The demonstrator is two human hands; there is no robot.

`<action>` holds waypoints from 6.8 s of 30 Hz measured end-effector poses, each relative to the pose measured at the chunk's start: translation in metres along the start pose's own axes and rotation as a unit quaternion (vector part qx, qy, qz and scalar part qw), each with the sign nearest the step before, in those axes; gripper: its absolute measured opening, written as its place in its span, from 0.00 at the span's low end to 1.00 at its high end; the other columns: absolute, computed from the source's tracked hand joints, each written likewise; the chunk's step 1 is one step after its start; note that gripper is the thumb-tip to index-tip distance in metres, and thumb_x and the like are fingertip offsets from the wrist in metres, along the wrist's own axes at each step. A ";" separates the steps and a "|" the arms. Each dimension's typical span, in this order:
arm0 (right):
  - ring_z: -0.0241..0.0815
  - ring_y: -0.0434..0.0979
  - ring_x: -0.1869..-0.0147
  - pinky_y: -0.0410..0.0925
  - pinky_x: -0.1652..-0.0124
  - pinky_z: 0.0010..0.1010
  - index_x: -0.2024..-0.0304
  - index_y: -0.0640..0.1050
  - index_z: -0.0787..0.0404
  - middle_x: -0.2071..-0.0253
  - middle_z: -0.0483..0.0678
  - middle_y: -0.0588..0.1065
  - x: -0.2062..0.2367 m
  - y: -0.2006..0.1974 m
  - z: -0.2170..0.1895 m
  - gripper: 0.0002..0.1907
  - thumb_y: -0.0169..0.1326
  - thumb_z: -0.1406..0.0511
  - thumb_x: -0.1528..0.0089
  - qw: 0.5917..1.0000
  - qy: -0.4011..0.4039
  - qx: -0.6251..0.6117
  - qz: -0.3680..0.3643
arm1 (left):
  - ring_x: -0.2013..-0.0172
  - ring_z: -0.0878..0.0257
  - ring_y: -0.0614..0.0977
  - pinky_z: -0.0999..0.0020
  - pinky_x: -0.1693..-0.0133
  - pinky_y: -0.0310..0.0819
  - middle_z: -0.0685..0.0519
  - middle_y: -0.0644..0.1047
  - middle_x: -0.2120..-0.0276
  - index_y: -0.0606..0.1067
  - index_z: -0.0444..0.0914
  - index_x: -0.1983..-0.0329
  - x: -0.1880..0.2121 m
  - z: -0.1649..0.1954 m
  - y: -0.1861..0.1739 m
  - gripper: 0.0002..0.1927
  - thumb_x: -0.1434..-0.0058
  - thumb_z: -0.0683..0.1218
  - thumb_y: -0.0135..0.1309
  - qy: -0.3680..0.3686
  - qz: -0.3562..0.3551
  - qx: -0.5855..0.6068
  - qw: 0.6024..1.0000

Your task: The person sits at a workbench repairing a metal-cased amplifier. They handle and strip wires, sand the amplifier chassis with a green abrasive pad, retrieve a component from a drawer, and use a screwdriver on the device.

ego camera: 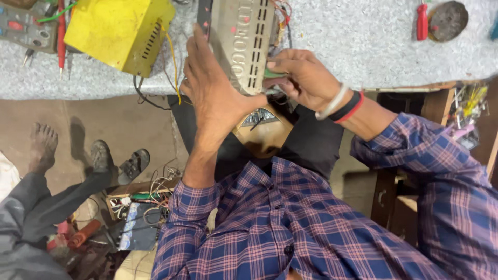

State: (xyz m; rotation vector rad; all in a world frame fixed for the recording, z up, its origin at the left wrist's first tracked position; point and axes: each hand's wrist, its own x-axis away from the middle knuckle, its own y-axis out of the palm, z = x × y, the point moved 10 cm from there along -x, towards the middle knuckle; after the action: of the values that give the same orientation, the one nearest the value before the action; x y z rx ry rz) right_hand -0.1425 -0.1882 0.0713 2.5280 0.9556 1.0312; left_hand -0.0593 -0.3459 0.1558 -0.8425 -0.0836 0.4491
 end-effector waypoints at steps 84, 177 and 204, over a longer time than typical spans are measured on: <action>0.41 0.79 0.67 0.73 0.69 0.28 0.61 0.76 0.62 0.66 0.49 0.80 0.002 0.011 -0.039 0.04 0.59 0.72 0.34 0.957 -0.209 0.202 -0.018 | 0.31 0.42 0.65 0.45 0.32 0.59 0.41 0.64 0.32 0.50 0.37 0.25 -0.006 -0.008 -0.011 0.69 0.63 0.55 0.81 0.026 0.035 0.069 0.997; 0.43 0.82 0.53 0.75 0.52 0.29 0.52 0.79 0.65 0.54 0.52 0.79 0.052 0.056 -0.087 0.07 0.64 0.72 0.31 0.662 -0.525 0.534 -0.002 | 0.29 0.36 0.62 0.40 0.33 0.56 0.32 0.55 0.27 0.55 0.36 0.26 -0.007 -0.032 -0.003 0.65 0.58 0.63 0.81 0.067 -0.009 0.000 0.998; 0.33 0.74 0.44 0.69 0.42 0.24 0.50 0.76 0.69 0.49 0.44 0.73 0.027 0.040 -0.061 0.09 0.55 0.73 0.32 0.883 -0.406 0.226 0.059 | 0.30 0.39 0.66 0.44 0.33 0.59 0.34 0.62 0.29 0.57 0.34 0.28 -0.015 -0.041 -0.013 0.62 0.58 0.61 0.80 0.040 -0.006 0.063 0.997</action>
State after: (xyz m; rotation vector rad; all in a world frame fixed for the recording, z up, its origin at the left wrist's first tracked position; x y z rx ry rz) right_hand -0.1509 -0.2021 0.1471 2.9591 0.8272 -0.3287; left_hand -0.0582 -0.3885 0.1401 -0.7344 0.0138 0.4042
